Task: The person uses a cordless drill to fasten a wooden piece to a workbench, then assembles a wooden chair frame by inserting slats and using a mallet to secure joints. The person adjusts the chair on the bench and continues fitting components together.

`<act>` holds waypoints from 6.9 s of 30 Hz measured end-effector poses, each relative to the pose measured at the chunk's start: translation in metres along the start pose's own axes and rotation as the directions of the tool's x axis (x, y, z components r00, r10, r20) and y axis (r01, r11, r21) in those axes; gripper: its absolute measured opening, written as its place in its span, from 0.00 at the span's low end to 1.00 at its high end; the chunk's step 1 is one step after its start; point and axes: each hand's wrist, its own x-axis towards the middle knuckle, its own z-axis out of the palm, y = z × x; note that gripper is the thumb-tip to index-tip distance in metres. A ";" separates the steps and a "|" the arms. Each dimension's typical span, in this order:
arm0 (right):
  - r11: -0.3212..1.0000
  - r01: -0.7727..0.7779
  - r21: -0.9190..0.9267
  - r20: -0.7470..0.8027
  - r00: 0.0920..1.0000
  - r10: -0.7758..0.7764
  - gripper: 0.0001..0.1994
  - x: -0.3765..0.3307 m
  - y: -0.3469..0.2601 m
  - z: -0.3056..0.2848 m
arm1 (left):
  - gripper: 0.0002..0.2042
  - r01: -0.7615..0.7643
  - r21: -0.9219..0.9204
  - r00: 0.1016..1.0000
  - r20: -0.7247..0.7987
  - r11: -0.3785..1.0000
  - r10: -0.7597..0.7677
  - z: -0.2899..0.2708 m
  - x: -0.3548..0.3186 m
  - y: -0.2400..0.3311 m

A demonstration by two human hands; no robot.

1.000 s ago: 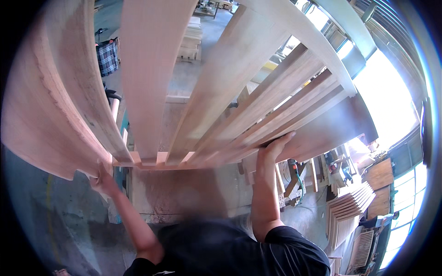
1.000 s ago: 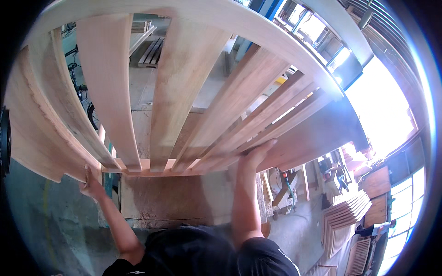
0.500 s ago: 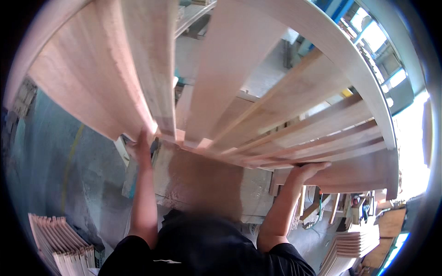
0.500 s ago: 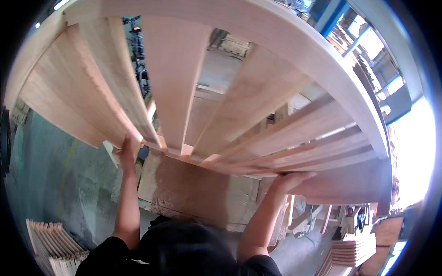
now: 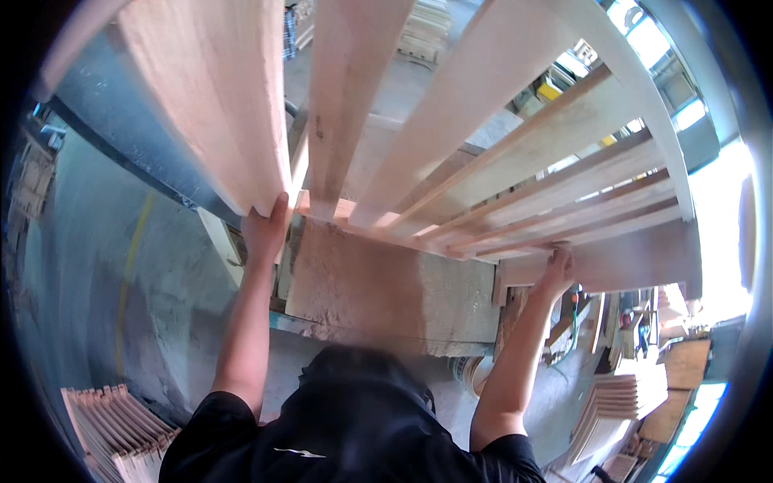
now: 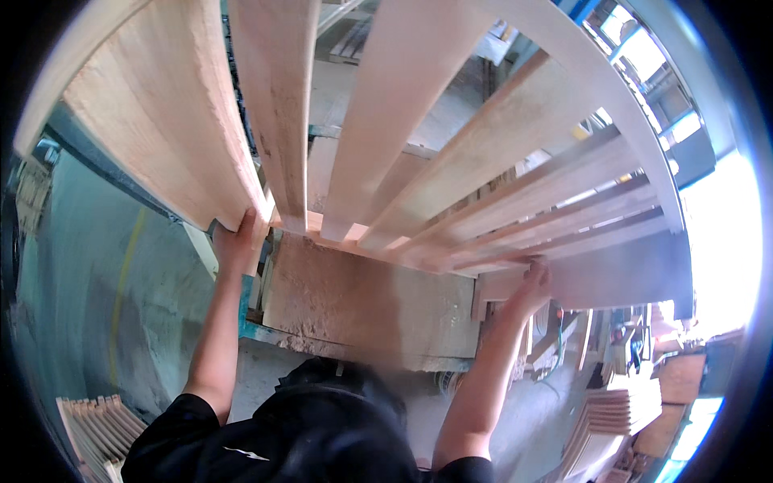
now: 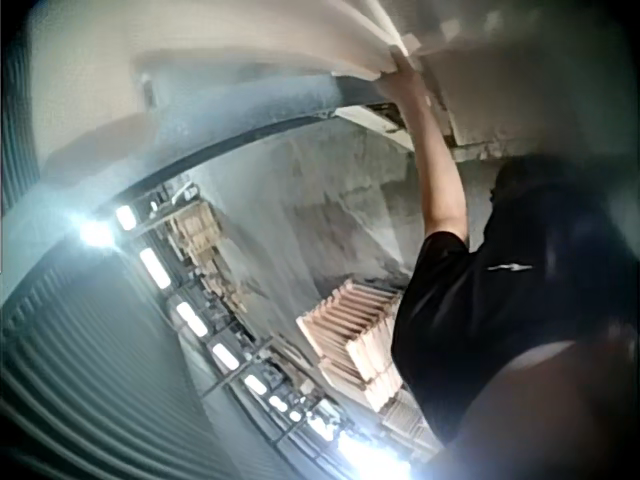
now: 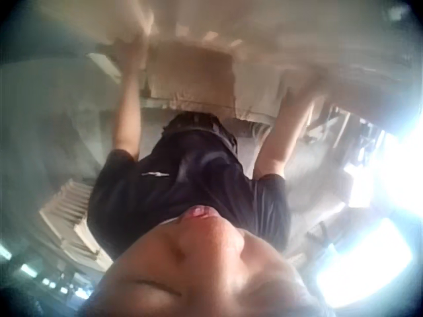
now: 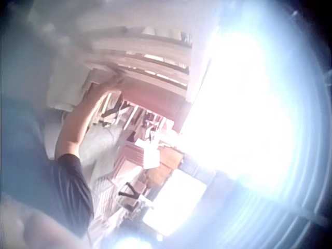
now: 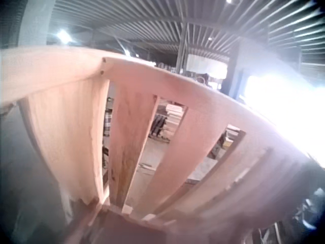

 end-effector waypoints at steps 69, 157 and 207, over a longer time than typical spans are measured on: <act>0.588 0.448 -0.673 0.555 0.832 0.002 0.24 0.067 0.038 -0.059 | 0.21 -0.090 0.221 0.917 0.399 0.971 -0.006 0.017 -0.027 -0.112; 0.512 0.497 -0.700 0.630 0.768 0.115 0.20 0.046 0.064 -0.073 | 0.45 -0.670 0.526 0.684 0.712 0.524 0.161 0.004 -0.022 -0.120; 0.362 0.489 -0.794 0.523 0.853 -0.006 0.34 0.054 0.098 -0.071 | 0.56 -0.594 0.614 0.785 0.583 0.520 0.209 0.000 -0.030 -0.144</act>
